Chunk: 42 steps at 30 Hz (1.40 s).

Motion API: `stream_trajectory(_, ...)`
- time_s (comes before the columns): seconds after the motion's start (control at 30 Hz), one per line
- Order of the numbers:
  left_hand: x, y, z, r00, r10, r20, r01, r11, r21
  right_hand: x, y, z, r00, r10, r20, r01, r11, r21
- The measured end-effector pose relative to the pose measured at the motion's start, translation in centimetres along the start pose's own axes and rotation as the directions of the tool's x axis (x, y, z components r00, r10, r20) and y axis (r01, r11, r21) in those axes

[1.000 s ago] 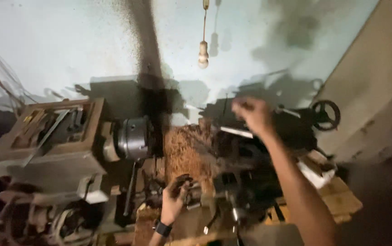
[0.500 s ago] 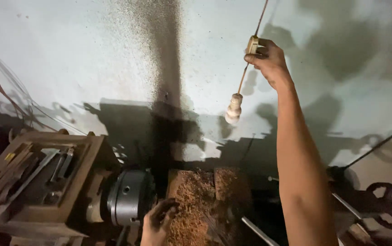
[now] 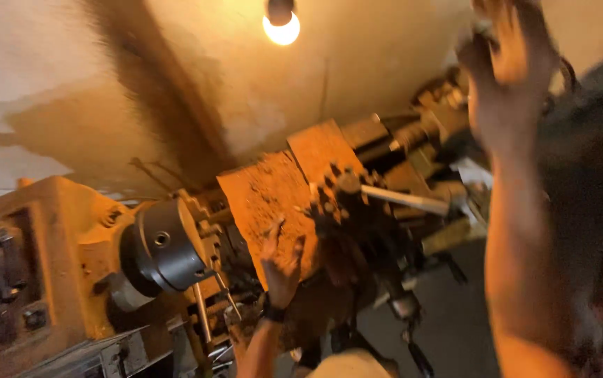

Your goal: The person operates a lathe to cut a metal rod, then removes the cut pieces and places them into a bucket of liquid. The person repeatedly picks up dark metal parts from the floor, dips them into the bucket, and places them back down.

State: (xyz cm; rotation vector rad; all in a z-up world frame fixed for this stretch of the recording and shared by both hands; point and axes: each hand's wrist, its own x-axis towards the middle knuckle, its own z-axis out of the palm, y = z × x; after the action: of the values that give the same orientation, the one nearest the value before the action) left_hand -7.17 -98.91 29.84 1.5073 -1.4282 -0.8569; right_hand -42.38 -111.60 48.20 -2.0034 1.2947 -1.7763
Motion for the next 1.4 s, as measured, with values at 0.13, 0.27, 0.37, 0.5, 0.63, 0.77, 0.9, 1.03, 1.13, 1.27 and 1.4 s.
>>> stream_trajectory(0.13,-1.5,-1.5,5.4,0.992,0.122,0.012,-0.122,0.978,0.172,-20.5,-2.6,1.3,0.866,0.147,-0.478,-0.244,0.959,-0.147)
stream_trajectory(0.27,-0.5,-2.2,10.5,0.973,0.228,-0.034,-0.206,0.924,0.321,-32.1,3.0,3.8,0.661,0.123,-0.74,-0.422,0.876,-0.232)
stream_trajectory(0.37,0.2,-2.4,12.5,0.984,0.175,-0.005,-0.16,0.909,0.386,-23.0,4.7,6.2,0.629,0.209,-0.749,-0.437,0.892,-0.118)
stream_trajectory(0.5,1.0,-2.9,14.0,0.988,0.138,-0.076,-0.089,0.887,0.454,-13.5,14.2,7.3,0.72,0.637,-0.274,-0.533,0.761,0.369)
stream_trajectory(0.63,2.0,-2.6,11.7,0.99,0.133,-0.043,-0.11,0.929,0.352,-11.7,19.0,8.3,0.73,0.683,-0.014,-0.67,0.72,0.184)
stream_trajectory(0.77,5.5,-4.9,9.5,0.948,0.241,0.207,-0.297,0.905,0.306,-11.8,21.3,8.0,0.826,0.555,0.098,-0.564,0.818,0.116)
stream_trajectory(0.9,7.5,-5.2,7.5,0.836,0.304,0.457,-0.514,0.725,0.459,-11.9,20.2,7.0,0.834,0.521,0.183,-0.543,0.833,0.103)
stream_trajectory(1.03,7.6,-4.6,6.5,0.782,0.394,0.483,-0.611,0.635,0.472,-13.3,17.8,4.1,0.924,0.332,0.192,-0.269,0.917,-0.294)
stream_trajectory(1.13,7.4,-5.1,7.0,0.766,0.361,0.532,-0.626,0.609,0.487,-15.9,12.6,0.9,0.801,0.527,0.284,-0.208,0.69,-0.694)
stream_trajectory(1.27,7.6,-5.2,8.0,0.771,0.449,0.451,-0.636,0.578,0.512,-17.3,5.5,-0.1,0.606,0.708,0.363,0.071,0.406,-0.911)
stream_trajectory(1.4,6.3,-4.2,8.1,0.87,0.318,0.376,-0.493,0.567,0.66,-17.4,7.5,1.9,0.514,0.748,0.42,0.147,0.406,-0.902)
